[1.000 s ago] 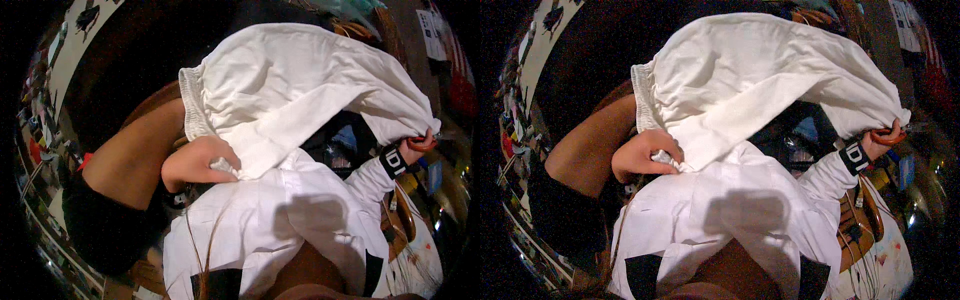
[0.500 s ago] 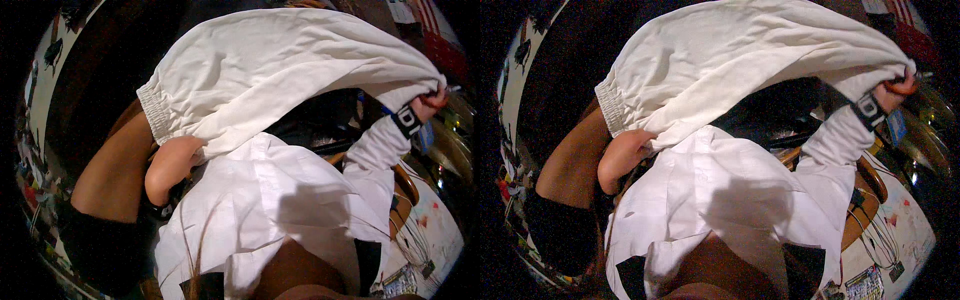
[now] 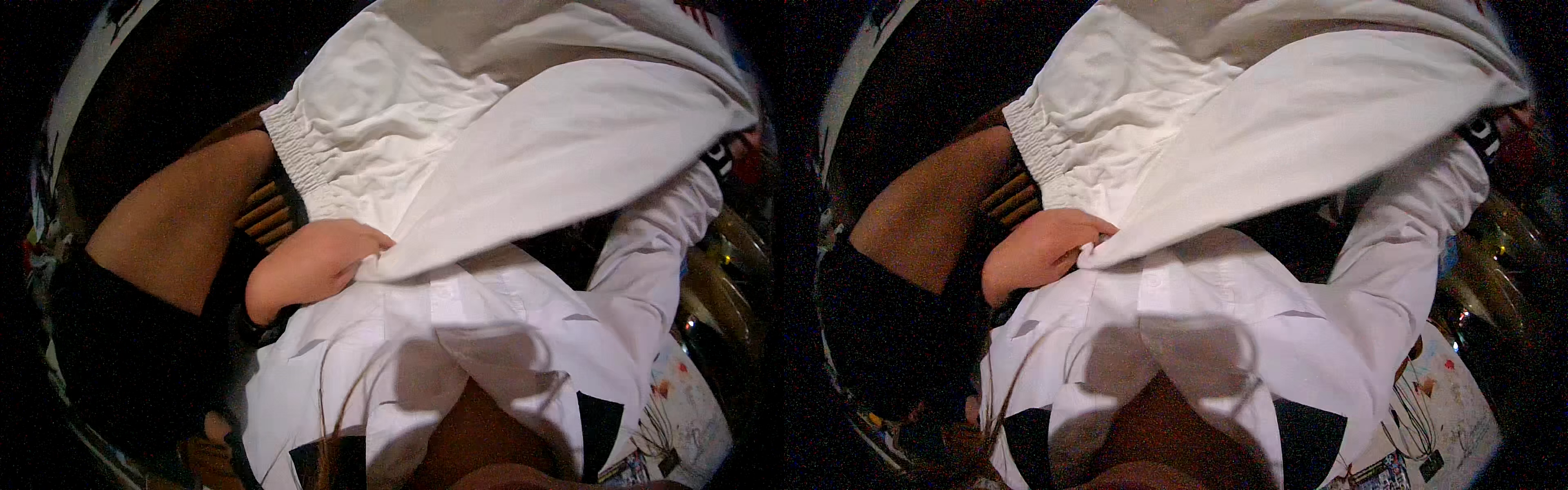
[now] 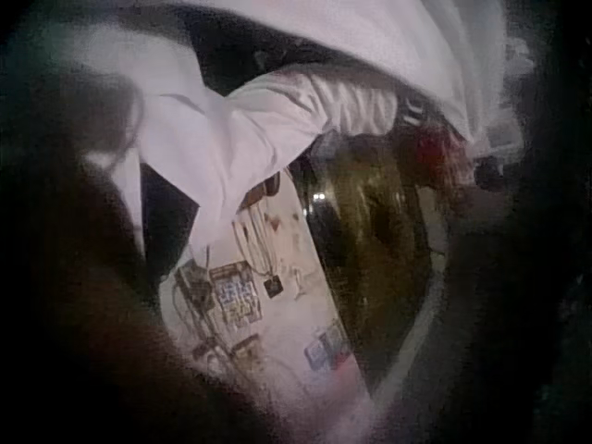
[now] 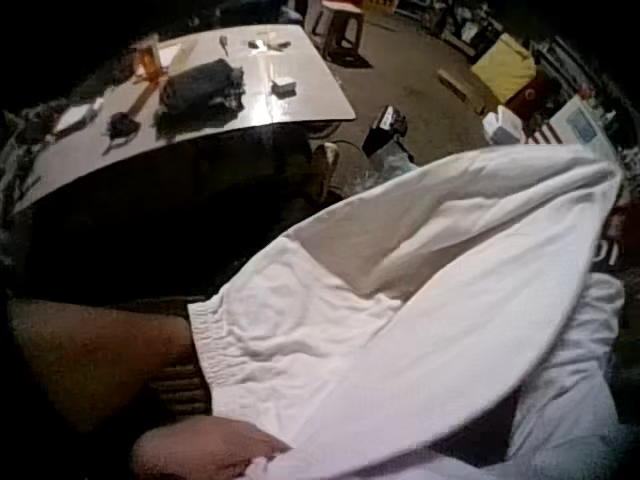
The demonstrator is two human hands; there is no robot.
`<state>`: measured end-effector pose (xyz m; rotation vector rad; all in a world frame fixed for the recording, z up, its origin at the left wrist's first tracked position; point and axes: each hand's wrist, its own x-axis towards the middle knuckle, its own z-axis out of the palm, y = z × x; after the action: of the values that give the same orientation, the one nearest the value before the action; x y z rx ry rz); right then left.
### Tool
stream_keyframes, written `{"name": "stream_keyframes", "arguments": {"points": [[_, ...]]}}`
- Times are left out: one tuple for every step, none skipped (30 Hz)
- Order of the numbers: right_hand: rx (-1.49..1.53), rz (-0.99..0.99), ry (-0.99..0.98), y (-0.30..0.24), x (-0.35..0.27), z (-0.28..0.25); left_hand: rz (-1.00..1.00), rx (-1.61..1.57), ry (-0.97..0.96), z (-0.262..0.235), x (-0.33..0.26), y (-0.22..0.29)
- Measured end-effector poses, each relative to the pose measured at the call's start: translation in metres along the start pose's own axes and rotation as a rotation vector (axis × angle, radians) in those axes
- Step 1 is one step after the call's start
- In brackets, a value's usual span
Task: The person sits cross-legged and uses orange-handled scissors to trim the hem of a pair of blue jeans. They then switch to a white garment, repeatedly cutting and trimming the elastic waistband area.
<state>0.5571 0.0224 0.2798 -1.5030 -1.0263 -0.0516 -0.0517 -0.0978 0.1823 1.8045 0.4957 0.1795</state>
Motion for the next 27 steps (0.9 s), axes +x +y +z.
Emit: {"name": "stream_keyframes", "arguments": {"points": [[0.000, -0.003, -0.002, 0.001, 0.009, 0.000, -0.024, 0.029, 0.027, -0.002, 0.017, 0.001], [0.011, 0.012, -0.009, 0.008, 0.021, 0.006, -0.068, 0.063, 0.058, -0.007, 0.031, 0.010], [0.009, 0.023, -0.021, 0.013, 0.030, 0.010, -0.064, 0.053, 0.056, -0.019, 0.047, 0.021], [0.028, 0.034, -0.017, 0.012, 0.031, 0.018, -0.052, 0.084, 0.015, -0.020, 0.049, 0.028], [0.027, 0.037, -0.009, -0.001, 0.028, 0.008, -0.043, 0.115, -0.026, -0.021, 0.049, 0.036], [0.035, 0.048, 0.004, -0.008, 0.025, 0.005, -0.041, 0.153, -0.067, -0.025, 0.052, 0.038], [0.045, 0.052, 0.002, -0.007, 0.027, 0.008, -0.039, 0.161, -0.085, -0.030, 0.054, 0.040], [0.061, 0.067, 0.003, -0.006, 0.028, 0.010, -0.039, 0.168, -0.101, -0.034, 0.054, 0.042], [0.076, 0.068, 0.011, -0.010, 0.030, 0.009, -0.029, 0.180, -0.116, -0.038, 0.054, 0.042], [0.096, 0.079, 0.022, -0.015, 0.030, 0.009, -0.010, 0.128, -0.061, -0.041, 0.052, 0.037], [0.095, 0.071, 0.026, -0.018, 0.034, 0.007, 0.022, 0.066, -0.016, -0.044, 0.055, 0.022], [0.088, 0.066, 0.032, -0.022, 0.037, 0.004, 0.054, 0.002, 0.028, -0.046, 0.059, 0.005], [0.109, 0.078, 0.029, -0.021, 0.040, 0.008, -0.018, -0.035, 0.139, -0.044, 0.059, -0.006], [0.128, 0.088, 0.024, -0.021, 0.041, 0.011, -0.107, 0.087, 0.253, -0.045, 0.062, -0.013], [0.138, 0.093, 0.023, -0.022, 0.042, 0.012, -0.188, 0.205, 0.364, -0.048, 0.069, -0.016], [0.148, 0.102, 0.019, -0.024, 0.042, 0.013, -0.269, 0.323, 0.476, -0.051, 0.074, -0.021], [0.160, 0.107, 0.016, -0.026, 0.040, 0.013, -0.300, 0.471, 0.553, -0.052, 0.078, -0.029], [0.172, 0.123, 0.013, -0.026, 0.039, 0.015, -0.336, 0.622, 0.629, -0.053, 0.078, -0.037], [0.192, 0.146, 0.004, -0.028, 0.036, 0.016, -0.370, 0.774, 0.703, -0.054, 0.078, -0.044], [0.213, 0.176, -0.003, -0.033, 0.036, 0.014, -0.409, 0.774, 0.733, -0.054, 0.080, -0.048], [0.231, 0.201, -0.018, -0.036, 0.035, 0.013, -0.447, 0.773, 0.763, -0.053, 0.081, -0.051], [0.269, 0.232, -0.052, -0.040, 0.036, 0.014, -0.484, 0.771, 0.792, -0.053, 0.082, -0.055], [0.123, 0.108, -0.213, -0.008, 0.053, 0.008, -0.511, 0.761, 0.792, -0.055, 0.077, -0.055], [0.102, 0.126, -0.292, -0.001, 0.054, 0.015, -0.532, 0.722, 0.758, -0.054, 0.075, -0.063], [0.088, 0.129, -0.358, -0.011, 0.046, 0.023, -0.522, 0.670, 0.741, -0.053, 0.077, -0.070], [0.091, 0.165, -0.381, -0.020, 0.038, 0.031, -0.512, 0.619, 0.721, -0.051, 0.079, -0.076], [0.103, 0.200, -0.401, -0.040, 0.022, 0.049, -0.558, 0.569, 0.690, -0.055, 0.076, -0.071]]}}
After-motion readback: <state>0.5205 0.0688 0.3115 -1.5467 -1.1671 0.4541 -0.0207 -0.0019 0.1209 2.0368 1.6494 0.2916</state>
